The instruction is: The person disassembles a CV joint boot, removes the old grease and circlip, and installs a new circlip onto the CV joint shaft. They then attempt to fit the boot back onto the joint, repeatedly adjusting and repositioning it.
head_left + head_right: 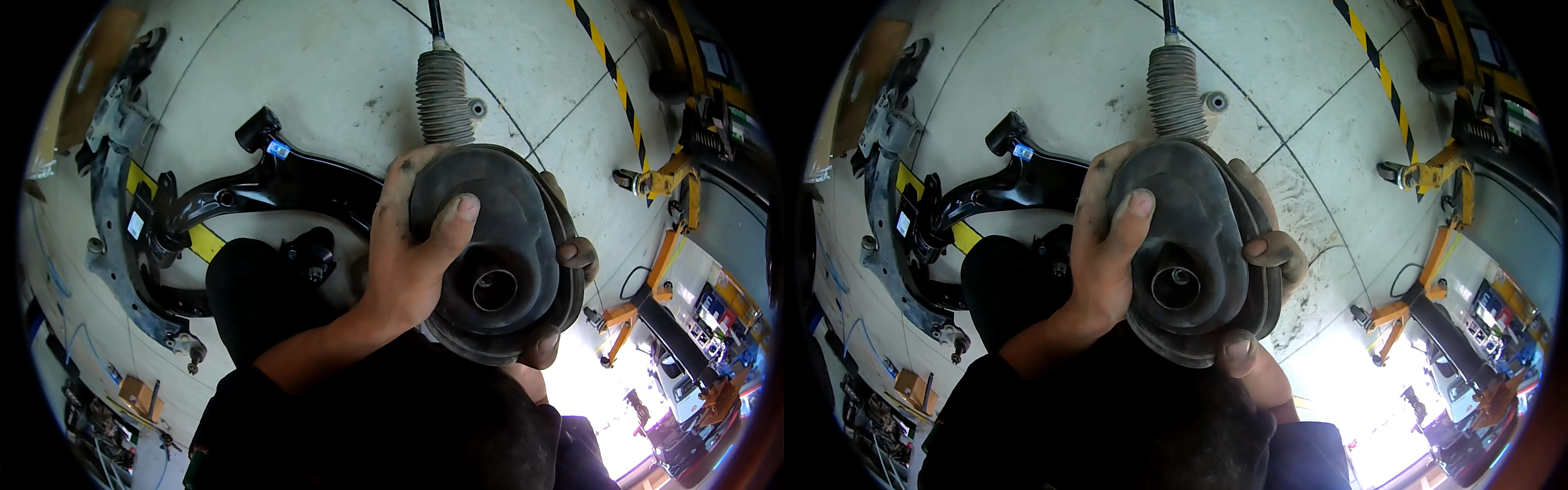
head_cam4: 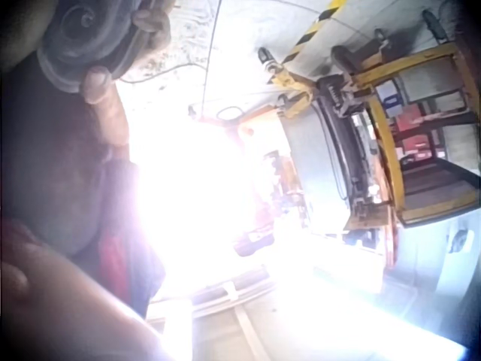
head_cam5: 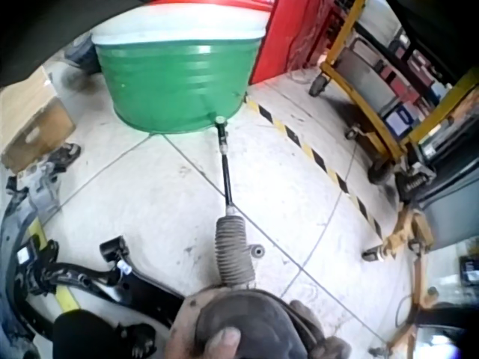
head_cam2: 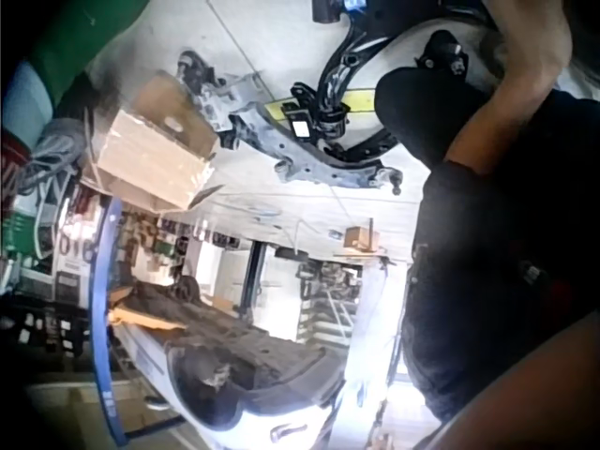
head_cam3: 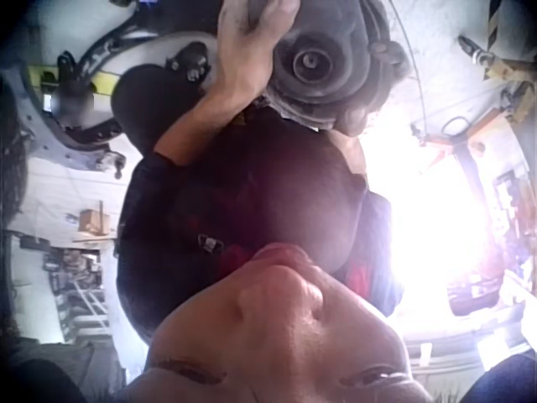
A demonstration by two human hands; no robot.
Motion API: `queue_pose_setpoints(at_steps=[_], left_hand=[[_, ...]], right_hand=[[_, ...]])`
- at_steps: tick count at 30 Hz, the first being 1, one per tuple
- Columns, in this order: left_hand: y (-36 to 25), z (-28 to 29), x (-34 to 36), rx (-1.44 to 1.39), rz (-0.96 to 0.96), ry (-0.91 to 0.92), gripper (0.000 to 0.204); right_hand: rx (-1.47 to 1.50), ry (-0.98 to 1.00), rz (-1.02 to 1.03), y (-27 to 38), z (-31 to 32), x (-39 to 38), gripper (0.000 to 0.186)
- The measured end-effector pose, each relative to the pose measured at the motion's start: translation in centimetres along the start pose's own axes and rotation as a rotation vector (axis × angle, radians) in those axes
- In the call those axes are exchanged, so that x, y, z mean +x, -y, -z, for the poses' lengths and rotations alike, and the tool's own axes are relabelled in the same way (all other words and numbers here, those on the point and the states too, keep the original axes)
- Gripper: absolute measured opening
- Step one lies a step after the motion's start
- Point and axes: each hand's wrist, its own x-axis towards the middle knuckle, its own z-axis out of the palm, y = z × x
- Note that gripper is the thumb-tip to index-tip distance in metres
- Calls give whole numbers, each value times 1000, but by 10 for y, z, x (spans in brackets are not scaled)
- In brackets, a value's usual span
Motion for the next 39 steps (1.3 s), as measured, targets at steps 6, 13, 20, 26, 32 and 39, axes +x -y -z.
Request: queue_pose_setpoints(at_steps=[6,13,20,26,32,39], left_hand=[[2,1,1,8,46,0,51],[6,-1,-2,-43,96,-47,50],[8,1,1,72,34,-27,49],[2,0,9,-128,116,36,44],[-6,-5,17,108,16,85,36],[2,1,21,49,46,163,39]], right_hand=[[-249,66,-94,10,11,-1,72],[-212,30,-47,2,5,2,73],[-172,14,10,-2,11,1,73],[-312,-80,50,-7,6,-4,74],[-230,-83,85,-11,17,-15,78],[-233,-36,209,-20,15,-13,77]])
